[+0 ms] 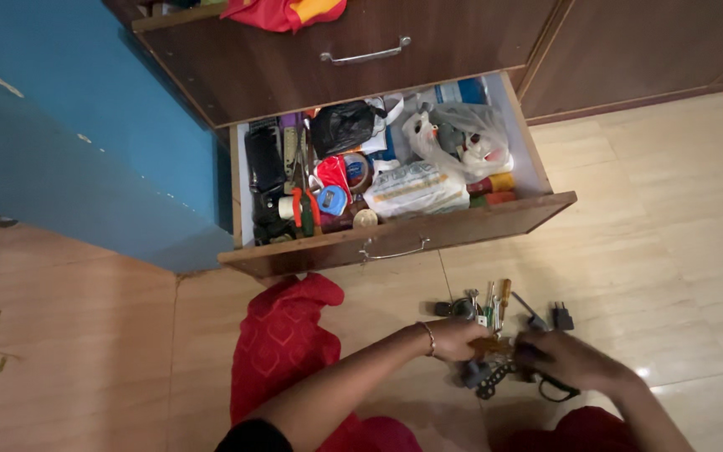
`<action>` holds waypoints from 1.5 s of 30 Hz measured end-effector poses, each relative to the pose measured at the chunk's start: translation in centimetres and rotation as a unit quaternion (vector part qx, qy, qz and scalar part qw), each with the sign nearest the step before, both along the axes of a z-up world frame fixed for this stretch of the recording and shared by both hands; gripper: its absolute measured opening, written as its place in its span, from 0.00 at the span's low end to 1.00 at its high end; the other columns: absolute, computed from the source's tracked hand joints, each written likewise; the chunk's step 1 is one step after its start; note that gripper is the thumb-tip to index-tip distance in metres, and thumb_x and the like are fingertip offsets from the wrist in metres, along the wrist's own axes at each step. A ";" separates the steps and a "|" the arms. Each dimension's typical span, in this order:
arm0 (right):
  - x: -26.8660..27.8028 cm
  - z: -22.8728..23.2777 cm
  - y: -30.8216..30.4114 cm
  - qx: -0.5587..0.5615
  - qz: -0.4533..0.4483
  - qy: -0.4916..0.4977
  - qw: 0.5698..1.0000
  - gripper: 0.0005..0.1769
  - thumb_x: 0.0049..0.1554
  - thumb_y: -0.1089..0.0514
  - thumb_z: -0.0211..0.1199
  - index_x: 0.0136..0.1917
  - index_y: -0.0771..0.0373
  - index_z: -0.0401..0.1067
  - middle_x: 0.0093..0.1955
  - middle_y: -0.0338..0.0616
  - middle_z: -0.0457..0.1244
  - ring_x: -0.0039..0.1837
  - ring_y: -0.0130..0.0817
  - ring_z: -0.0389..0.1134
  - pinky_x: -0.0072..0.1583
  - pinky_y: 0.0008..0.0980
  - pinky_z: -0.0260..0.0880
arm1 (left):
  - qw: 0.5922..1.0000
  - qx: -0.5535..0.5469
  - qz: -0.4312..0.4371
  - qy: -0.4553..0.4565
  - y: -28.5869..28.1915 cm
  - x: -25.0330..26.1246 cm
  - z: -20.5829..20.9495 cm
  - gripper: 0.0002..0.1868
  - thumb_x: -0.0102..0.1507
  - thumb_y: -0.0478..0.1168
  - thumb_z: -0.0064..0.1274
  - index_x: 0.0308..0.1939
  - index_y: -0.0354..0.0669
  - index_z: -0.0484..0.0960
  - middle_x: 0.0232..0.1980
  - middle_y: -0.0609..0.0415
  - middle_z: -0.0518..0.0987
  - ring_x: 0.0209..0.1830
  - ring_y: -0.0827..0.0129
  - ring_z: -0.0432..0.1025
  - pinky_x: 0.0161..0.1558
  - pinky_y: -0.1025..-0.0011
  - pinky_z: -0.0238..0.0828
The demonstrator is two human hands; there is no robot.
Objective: The person sits on the floor and repeatedly picks up small pipe fittings and connectors from a drawer and the floor. They attempt to fit pieces together by hand, sometimes discarding mismatched parts back into the drawer or onto the floor.
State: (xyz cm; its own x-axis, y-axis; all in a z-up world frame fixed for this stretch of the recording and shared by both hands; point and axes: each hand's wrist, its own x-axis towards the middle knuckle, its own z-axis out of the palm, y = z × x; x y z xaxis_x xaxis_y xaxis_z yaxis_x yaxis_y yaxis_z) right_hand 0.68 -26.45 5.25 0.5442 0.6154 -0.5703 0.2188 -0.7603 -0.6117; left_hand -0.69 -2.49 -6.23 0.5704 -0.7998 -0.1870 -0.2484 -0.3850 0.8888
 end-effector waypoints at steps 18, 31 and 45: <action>0.5 -5.7 1.8 0.209 -0.403 0.011 0.891 0.24 0.65 0.48 0.52 0.64 0.68 0.72 0.56 0.52 0.71 0.55 0.37 0.71 0.59 0.34 0.69 | 0.853 -0.176 0.404 0.278 -0.2 0.1 1.1 0.26 0.61 0.26 0.55 0.61 0.38 0.63 0.46 0.50 0.76 0.38 0.68 0.77 0.35 0.70 0.79; -4.1 -2.2 6.8 0.070 -0.120 -0.311 0.940 0.38 0.48 0.61 0.68 0.71 0.62 0.63 0.57 0.55 0.67 0.51 0.53 0.72 0.48 0.43 0.74 | 0.788 -0.181 0.426 0.406 -0.1 0.5 -1.1 0.09 0.66 0.33 0.47 0.50 0.41 0.68 0.39 0.47 0.79 0.35 0.62 0.80 0.36 0.67 0.85; -4.3 -1.7 6.3 -0.003 -0.120 -0.364 0.924 0.31 0.48 0.55 0.66 0.65 0.62 0.70 0.52 0.50 0.69 0.47 0.49 0.74 0.44 0.43 0.75 | 0.712 -0.386 0.542 0.224 0.7 3.6 -0.9 0.16 0.64 0.28 0.52 0.44 0.43 0.58 0.38 0.48 0.78 0.34 0.64 0.80 0.30 0.63 0.83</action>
State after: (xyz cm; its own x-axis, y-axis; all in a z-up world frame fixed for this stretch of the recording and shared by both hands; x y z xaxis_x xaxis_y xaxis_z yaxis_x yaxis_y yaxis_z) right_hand -3.60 -20.14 3.60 0.9049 0.4256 -0.0020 0.3955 -0.8427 -0.3652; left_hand 2.94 -1.77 -7.17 0.9523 0.1013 -0.2879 0.1983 0.5117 0.8360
